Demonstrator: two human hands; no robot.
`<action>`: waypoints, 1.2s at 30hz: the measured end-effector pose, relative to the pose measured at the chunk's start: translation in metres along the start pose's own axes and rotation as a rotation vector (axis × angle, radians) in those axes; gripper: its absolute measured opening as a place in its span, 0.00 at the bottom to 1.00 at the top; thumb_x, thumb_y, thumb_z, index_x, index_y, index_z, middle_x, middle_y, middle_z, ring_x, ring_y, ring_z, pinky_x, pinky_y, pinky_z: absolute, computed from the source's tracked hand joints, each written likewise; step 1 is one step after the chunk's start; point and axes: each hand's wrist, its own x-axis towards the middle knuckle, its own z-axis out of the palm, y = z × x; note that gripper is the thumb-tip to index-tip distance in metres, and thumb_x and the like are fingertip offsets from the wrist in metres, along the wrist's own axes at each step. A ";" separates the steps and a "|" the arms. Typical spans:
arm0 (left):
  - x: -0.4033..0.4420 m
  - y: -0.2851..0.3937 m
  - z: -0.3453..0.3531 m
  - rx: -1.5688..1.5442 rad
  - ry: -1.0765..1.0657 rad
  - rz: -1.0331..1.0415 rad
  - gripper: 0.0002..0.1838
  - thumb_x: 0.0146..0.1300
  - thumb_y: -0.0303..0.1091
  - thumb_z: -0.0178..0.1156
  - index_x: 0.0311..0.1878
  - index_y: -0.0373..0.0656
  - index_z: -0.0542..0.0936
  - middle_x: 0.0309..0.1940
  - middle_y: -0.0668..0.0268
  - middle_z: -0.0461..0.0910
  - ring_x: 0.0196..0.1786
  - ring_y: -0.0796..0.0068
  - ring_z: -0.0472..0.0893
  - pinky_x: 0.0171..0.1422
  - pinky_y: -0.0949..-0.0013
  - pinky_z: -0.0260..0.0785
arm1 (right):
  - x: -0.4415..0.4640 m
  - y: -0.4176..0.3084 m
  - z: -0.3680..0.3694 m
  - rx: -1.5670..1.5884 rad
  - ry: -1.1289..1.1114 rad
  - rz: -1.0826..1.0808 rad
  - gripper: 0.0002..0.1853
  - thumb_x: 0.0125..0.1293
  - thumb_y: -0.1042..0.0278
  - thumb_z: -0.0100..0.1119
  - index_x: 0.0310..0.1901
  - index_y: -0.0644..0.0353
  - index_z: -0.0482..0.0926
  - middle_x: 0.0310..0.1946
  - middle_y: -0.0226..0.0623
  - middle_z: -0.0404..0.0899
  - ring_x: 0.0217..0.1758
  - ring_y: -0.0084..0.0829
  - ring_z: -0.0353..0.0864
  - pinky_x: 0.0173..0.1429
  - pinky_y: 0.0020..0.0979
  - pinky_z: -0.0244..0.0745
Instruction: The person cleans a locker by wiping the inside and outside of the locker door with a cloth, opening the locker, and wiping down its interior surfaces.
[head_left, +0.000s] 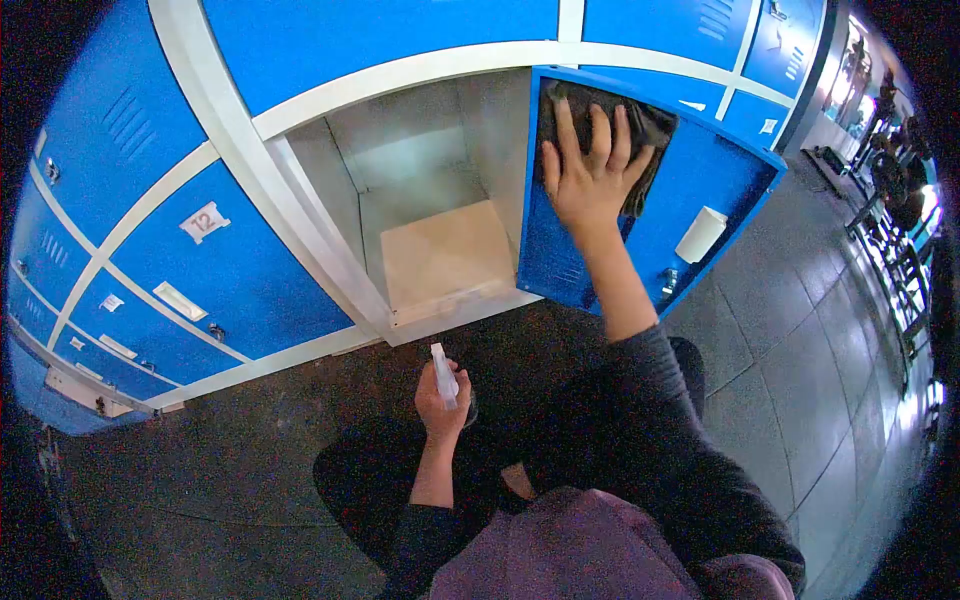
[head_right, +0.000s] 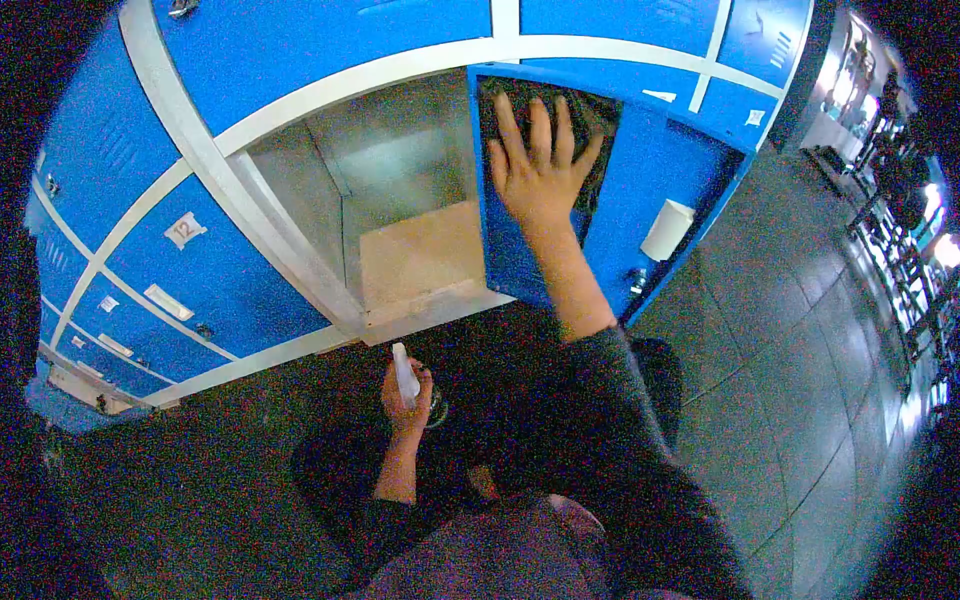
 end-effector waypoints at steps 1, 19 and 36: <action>0.001 0.001 0.000 0.010 -0.014 -0.016 0.10 0.52 0.33 0.63 0.37 0.43 0.74 0.27 0.64 0.74 0.30 0.68 0.77 0.36 0.68 0.69 | -0.010 -0.002 0.000 0.001 -0.025 0.010 0.23 0.60 0.48 0.51 0.59 0.36 0.69 0.59 0.34 0.59 0.66 0.40 0.54 0.63 0.60 0.46; -0.003 -0.009 0.000 0.032 -0.072 -0.044 0.11 0.53 0.36 0.63 0.37 0.43 0.74 0.28 0.64 0.75 0.31 0.65 0.77 0.37 0.66 0.69 | -0.023 -0.010 -0.019 0.160 -0.201 0.203 0.27 0.63 0.48 0.48 0.62 0.47 0.64 0.66 0.48 0.47 0.70 0.58 0.43 0.62 0.59 0.45; 0.002 0.012 -0.008 0.006 -0.039 0.024 0.10 0.52 0.31 0.62 0.37 0.43 0.74 0.27 0.62 0.74 0.30 0.64 0.77 0.37 0.65 0.69 | -0.187 0.008 -0.015 0.044 -0.640 -0.192 0.24 0.60 0.60 0.51 0.60 0.38 0.67 0.67 0.27 0.55 0.65 0.38 0.60 0.64 0.55 0.51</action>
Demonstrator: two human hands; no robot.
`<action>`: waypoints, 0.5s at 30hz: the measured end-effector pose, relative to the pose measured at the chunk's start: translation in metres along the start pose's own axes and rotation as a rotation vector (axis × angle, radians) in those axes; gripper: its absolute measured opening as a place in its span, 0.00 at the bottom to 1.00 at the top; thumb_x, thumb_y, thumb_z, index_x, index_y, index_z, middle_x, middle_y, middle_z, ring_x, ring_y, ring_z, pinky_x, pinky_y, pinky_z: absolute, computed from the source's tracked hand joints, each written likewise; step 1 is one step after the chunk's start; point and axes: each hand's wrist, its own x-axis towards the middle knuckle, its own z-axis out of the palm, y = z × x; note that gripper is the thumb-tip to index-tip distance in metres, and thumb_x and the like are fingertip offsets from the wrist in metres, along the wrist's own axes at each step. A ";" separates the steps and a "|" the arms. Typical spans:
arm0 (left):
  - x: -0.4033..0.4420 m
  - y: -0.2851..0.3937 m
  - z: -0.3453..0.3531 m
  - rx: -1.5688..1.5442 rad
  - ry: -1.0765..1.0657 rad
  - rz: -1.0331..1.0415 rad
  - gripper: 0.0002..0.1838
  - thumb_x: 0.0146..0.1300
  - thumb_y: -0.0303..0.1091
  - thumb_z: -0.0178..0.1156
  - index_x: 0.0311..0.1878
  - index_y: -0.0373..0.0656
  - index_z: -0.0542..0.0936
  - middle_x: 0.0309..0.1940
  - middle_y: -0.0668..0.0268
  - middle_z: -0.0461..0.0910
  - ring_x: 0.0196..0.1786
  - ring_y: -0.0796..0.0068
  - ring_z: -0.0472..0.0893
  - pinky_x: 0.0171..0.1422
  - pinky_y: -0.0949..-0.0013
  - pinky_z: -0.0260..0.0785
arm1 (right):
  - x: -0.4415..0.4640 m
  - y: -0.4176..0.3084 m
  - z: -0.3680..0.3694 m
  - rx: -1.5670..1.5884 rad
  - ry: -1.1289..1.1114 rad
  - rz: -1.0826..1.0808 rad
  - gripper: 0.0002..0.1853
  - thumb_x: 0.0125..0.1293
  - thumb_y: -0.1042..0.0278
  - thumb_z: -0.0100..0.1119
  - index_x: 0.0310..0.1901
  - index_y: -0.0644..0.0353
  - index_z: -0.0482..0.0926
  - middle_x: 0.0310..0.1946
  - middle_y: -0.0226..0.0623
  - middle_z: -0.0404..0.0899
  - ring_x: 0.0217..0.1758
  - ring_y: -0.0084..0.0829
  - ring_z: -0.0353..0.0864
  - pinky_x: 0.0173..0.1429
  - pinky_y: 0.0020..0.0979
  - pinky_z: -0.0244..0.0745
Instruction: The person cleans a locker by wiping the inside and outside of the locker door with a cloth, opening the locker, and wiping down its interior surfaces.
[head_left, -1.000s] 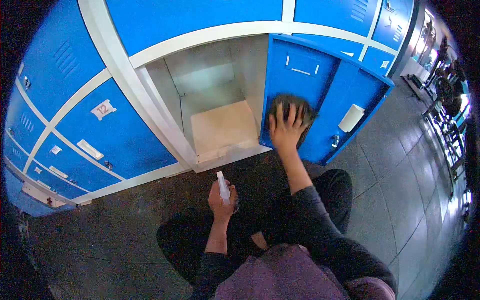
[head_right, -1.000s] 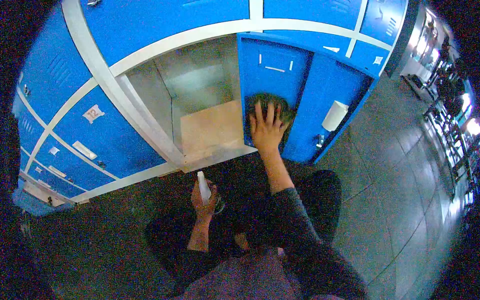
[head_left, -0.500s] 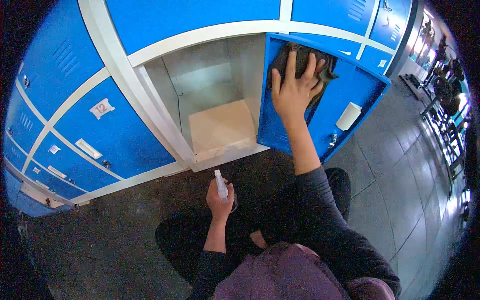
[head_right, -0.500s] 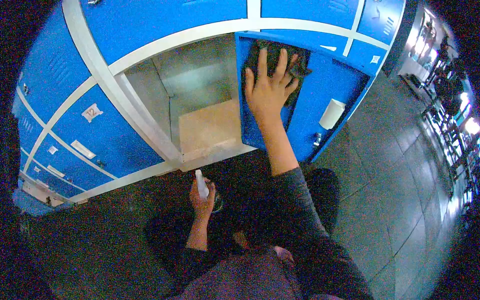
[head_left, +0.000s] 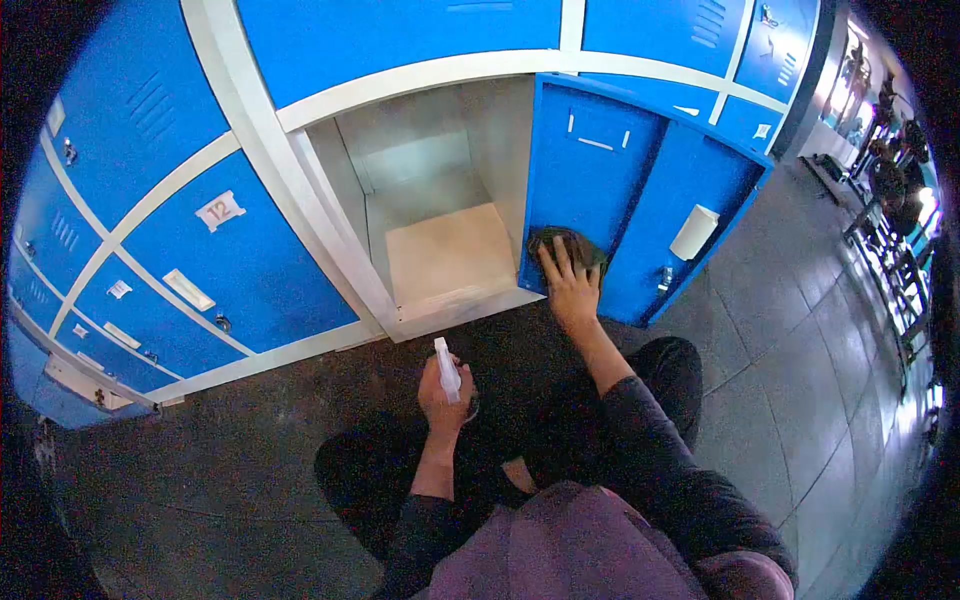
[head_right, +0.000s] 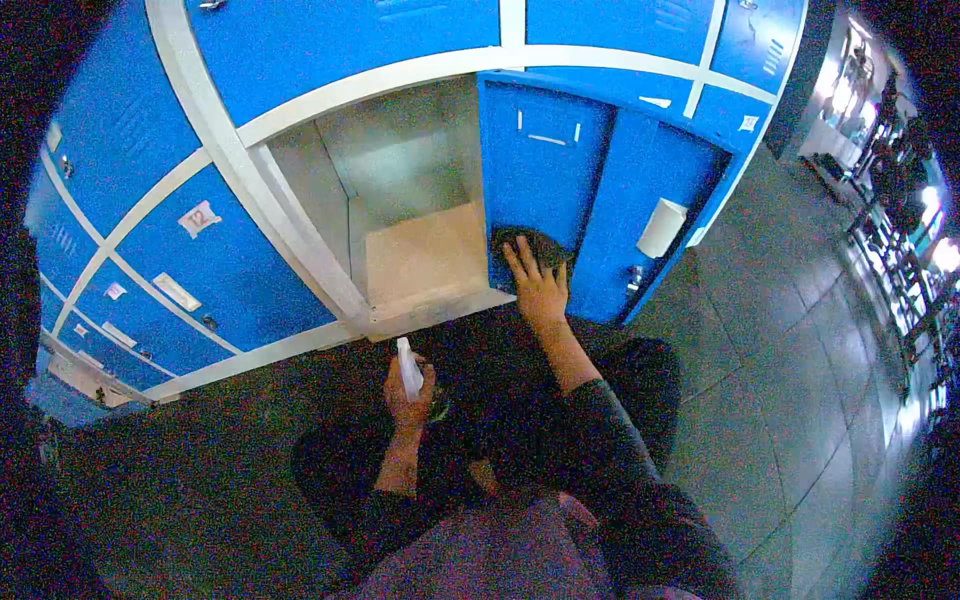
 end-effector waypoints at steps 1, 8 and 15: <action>0.000 -0.001 0.000 0.012 0.010 0.001 0.10 0.52 0.31 0.62 0.37 0.43 0.74 0.27 0.62 0.74 0.30 0.64 0.77 0.37 0.65 0.69 | 0.009 0.000 -0.008 0.037 0.031 0.017 0.24 0.60 0.60 0.52 0.60 0.38 0.68 0.68 0.27 0.55 0.65 0.38 0.60 0.64 0.55 0.51; -0.004 -0.010 0.006 0.023 0.022 -0.007 0.10 0.51 0.32 0.62 0.37 0.44 0.74 0.28 0.63 0.75 0.32 0.63 0.78 0.38 0.65 0.69 | 0.139 0.020 -0.103 0.021 0.435 0.097 0.21 0.59 0.56 0.53 0.56 0.36 0.71 0.68 0.28 0.54 0.68 0.35 0.56 0.63 0.54 0.46; -0.010 -0.030 0.015 -0.069 0.001 -0.116 0.10 0.52 0.33 0.62 0.36 0.44 0.73 0.29 0.63 0.75 0.32 0.63 0.78 0.37 0.65 0.69 | 0.145 0.024 -0.104 0.015 0.484 0.089 0.24 0.55 0.60 0.55 0.56 0.32 0.71 0.67 0.26 0.56 0.66 0.33 0.59 0.63 0.53 0.45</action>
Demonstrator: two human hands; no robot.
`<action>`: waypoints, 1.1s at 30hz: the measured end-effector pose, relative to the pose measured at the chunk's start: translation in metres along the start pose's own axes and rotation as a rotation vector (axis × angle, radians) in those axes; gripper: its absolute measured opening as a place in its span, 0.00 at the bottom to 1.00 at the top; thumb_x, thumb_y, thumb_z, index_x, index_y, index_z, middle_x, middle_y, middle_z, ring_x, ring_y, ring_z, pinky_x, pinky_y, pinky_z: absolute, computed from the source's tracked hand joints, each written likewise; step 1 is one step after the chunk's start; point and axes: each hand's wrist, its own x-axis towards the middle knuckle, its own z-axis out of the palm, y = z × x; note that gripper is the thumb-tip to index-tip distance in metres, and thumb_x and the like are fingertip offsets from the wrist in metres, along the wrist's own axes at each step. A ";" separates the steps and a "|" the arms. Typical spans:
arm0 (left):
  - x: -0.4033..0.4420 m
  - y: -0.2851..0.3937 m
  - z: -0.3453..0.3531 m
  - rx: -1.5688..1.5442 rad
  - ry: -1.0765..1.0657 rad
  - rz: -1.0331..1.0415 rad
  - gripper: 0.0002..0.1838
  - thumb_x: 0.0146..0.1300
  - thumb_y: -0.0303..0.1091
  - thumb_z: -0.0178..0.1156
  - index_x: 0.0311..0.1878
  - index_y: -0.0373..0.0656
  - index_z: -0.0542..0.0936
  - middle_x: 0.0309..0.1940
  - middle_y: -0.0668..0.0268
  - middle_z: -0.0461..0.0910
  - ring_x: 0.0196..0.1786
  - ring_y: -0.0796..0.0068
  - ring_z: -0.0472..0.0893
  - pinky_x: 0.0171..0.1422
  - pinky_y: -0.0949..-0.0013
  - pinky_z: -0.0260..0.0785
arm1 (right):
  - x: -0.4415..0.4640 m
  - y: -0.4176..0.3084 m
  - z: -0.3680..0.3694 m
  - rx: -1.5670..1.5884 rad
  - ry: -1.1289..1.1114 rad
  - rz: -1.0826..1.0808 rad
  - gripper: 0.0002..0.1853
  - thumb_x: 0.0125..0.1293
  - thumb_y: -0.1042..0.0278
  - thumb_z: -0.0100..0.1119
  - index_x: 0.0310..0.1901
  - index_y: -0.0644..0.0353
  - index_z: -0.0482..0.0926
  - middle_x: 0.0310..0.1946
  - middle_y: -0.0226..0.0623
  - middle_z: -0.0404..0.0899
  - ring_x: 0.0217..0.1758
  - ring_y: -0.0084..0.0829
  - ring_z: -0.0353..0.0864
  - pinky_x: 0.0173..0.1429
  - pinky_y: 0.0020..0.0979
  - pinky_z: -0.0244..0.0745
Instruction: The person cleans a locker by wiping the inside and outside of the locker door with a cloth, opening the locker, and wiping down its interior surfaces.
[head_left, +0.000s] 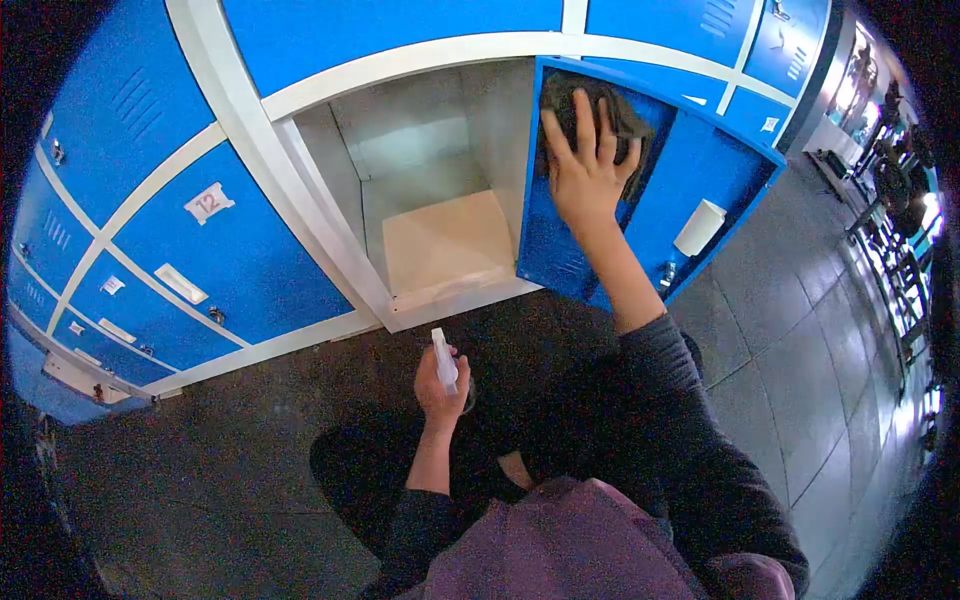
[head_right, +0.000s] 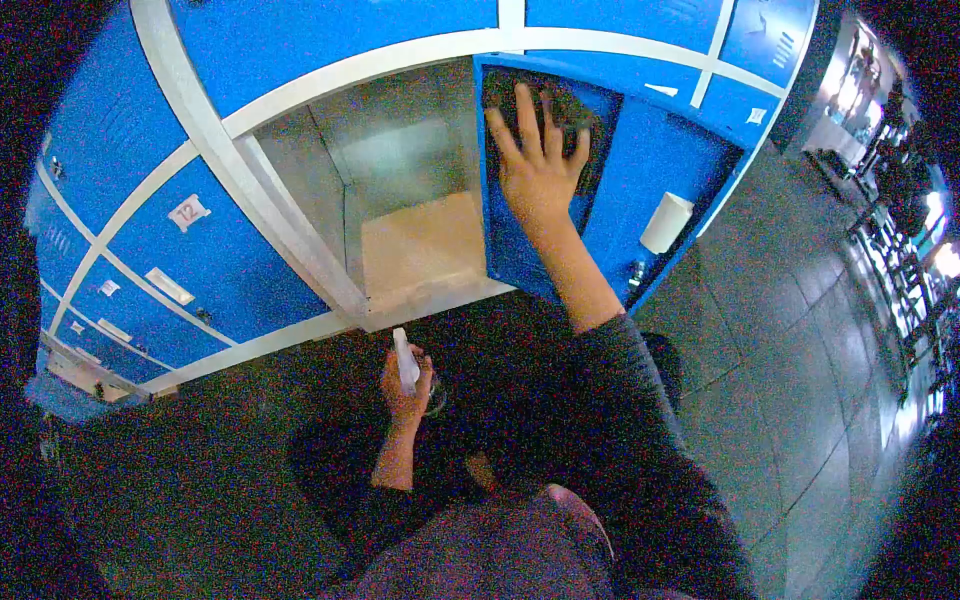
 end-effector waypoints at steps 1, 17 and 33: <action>0.002 0.007 -0.001 0.024 0.009 0.044 0.10 0.52 0.33 0.62 0.36 0.44 0.73 0.29 0.63 0.75 0.32 0.63 0.78 0.37 0.66 0.69 | -0.007 0.001 -0.001 -0.012 -0.033 -0.015 0.24 0.55 0.60 0.55 0.56 0.32 0.71 0.67 0.27 0.57 0.64 0.33 0.61 0.64 0.52 0.44; 0.000 0.020 -0.009 0.024 0.019 0.045 0.10 0.53 0.32 0.62 0.37 0.43 0.73 0.28 0.64 0.75 0.31 0.68 0.78 0.37 0.67 0.70 | -0.110 0.011 0.009 0.033 -0.322 -0.276 0.25 0.53 0.65 0.51 0.56 0.36 0.72 0.68 0.25 0.55 0.61 0.28 0.62 0.66 0.48 0.49; 0.004 0.031 -0.010 0.102 0.015 0.100 0.10 0.54 0.32 0.62 0.37 0.43 0.73 0.28 0.64 0.75 0.31 0.69 0.77 0.37 0.68 0.70 | -0.053 0.000 0.009 0.027 -0.079 -0.063 0.26 0.54 0.67 0.50 0.56 0.33 0.71 0.64 0.29 0.60 0.64 0.33 0.60 0.64 0.51 0.46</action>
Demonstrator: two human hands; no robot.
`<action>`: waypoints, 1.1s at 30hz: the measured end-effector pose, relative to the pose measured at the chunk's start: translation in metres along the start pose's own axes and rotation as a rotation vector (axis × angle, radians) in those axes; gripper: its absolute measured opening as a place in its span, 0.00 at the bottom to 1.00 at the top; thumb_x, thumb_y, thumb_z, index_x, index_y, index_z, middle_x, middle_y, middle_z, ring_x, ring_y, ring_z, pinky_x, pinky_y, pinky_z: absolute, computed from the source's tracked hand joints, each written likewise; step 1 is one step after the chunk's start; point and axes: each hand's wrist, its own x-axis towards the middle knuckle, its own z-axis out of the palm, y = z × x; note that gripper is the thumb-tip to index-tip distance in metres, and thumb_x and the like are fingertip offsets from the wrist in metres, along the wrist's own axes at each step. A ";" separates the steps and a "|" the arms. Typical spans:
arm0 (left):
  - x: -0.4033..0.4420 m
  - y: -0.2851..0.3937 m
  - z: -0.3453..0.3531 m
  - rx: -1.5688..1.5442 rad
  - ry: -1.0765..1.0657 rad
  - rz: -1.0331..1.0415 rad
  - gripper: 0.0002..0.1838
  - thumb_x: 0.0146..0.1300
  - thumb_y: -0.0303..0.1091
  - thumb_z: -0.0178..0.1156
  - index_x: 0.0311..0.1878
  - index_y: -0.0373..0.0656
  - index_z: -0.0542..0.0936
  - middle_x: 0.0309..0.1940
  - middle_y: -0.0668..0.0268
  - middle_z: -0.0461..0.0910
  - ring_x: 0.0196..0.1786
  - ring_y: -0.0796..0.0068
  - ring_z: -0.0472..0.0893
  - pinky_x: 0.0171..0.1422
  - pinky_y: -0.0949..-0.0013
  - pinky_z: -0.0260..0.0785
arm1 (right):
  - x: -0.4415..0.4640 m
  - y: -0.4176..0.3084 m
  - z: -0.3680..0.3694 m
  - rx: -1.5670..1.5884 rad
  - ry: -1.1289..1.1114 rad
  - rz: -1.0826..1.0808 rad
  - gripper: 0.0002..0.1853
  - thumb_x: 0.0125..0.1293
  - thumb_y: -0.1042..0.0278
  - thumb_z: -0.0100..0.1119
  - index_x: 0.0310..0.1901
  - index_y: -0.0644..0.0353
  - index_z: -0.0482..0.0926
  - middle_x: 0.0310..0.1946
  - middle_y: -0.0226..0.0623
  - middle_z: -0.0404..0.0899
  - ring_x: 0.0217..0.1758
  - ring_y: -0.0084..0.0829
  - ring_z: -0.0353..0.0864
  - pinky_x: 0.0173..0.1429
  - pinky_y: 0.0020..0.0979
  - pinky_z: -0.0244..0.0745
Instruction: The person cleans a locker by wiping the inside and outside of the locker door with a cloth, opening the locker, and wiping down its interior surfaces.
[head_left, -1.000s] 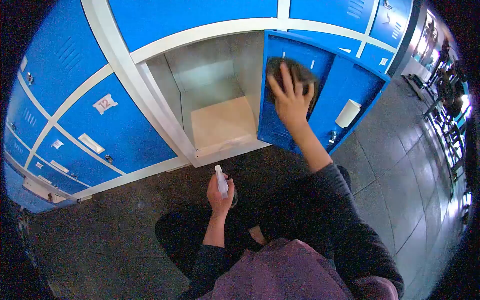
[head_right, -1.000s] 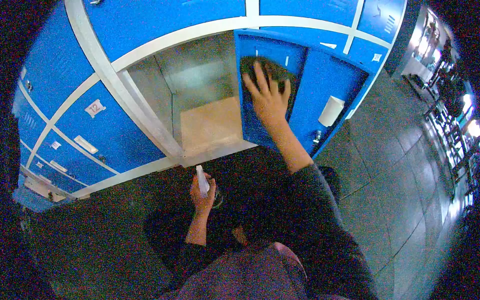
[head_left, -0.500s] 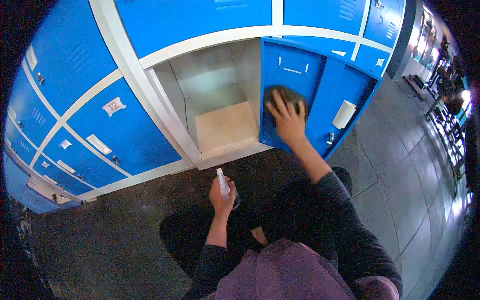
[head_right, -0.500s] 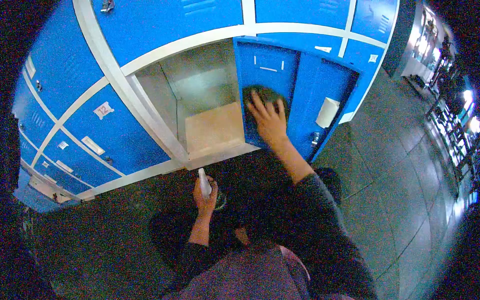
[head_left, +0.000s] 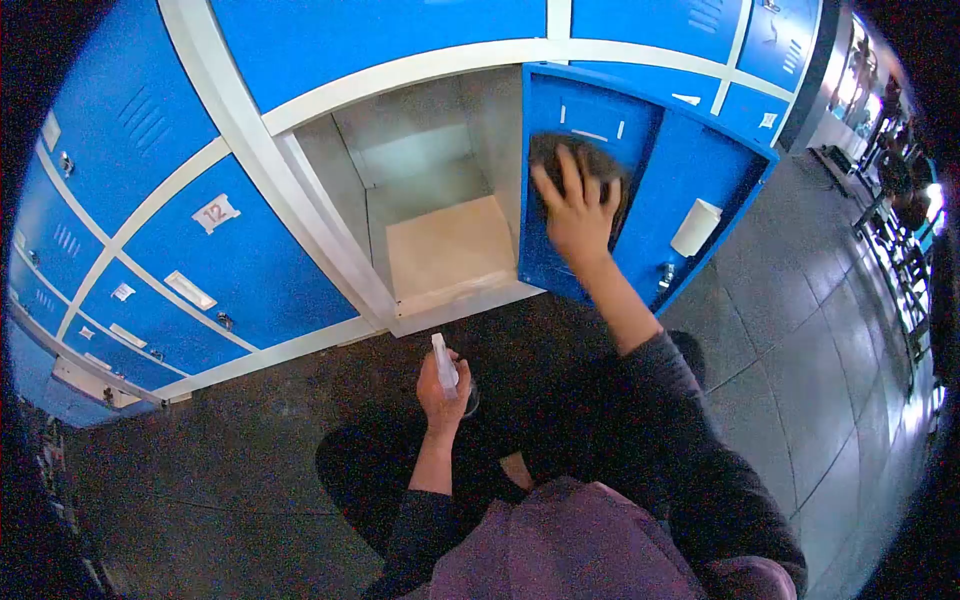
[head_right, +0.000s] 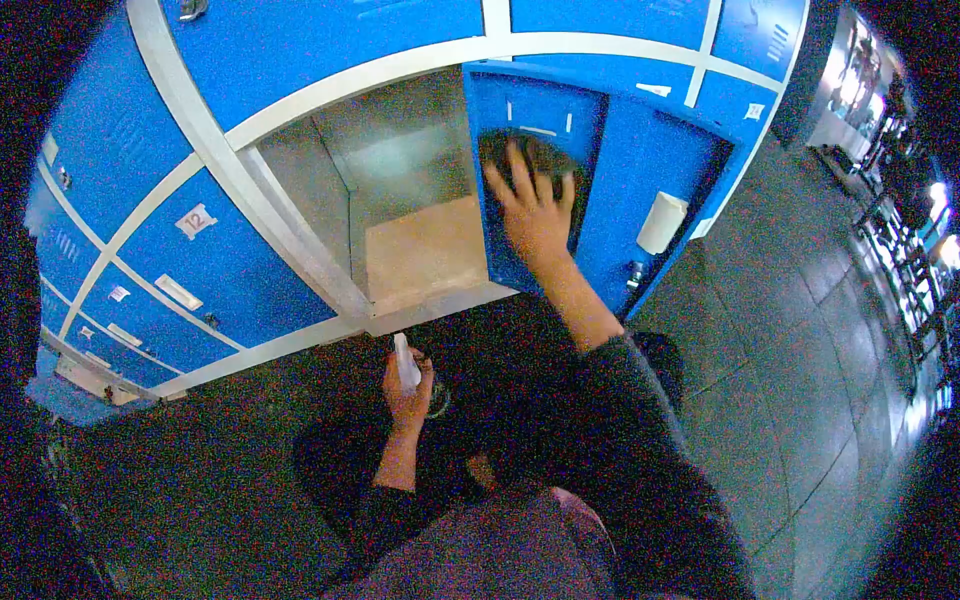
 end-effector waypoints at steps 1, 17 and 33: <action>-0.001 -0.002 0.000 -0.010 -0.016 -0.031 0.11 0.53 0.33 0.62 0.38 0.43 0.73 0.29 0.64 0.75 0.32 0.70 0.76 0.39 0.68 0.69 | -0.024 0.001 0.004 0.002 -0.054 -0.066 0.26 0.54 0.67 0.50 0.57 0.34 0.70 0.64 0.28 0.60 0.62 0.33 0.62 0.64 0.51 0.48; -0.004 -0.007 0.003 -0.109 0.002 -0.045 0.09 0.54 0.32 0.61 0.37 0.43 0.73 0.26 0.65 0.74 0.30 0.71 0.77 0.36 0.68 0.69 | 0.059 0.006 -0.021 0.032 0.102 0.092 0.22 0.56 0.58 0.55 0.55 0.39 0.72 0.67 0.34 0.54 0.67 0.40 0.56 0.64 0.56 0.47; -0.004 -0.017 0.003 0.002 0.012 0.013 0.11 0.50 0.28 0.62 0.36 0.44 0.73 0.27 0.64 0.75 0.29 0.66 0.78 0.35 0.67 0.70 | -0.130 -0.039 0.028 0.055 -0.275 0.277 0.21 0.61 0.52 0.49 0.56 0.43 0.71 0.67 0.39 0.55 0.64 0.45 0.60 0.59 0.60 0.55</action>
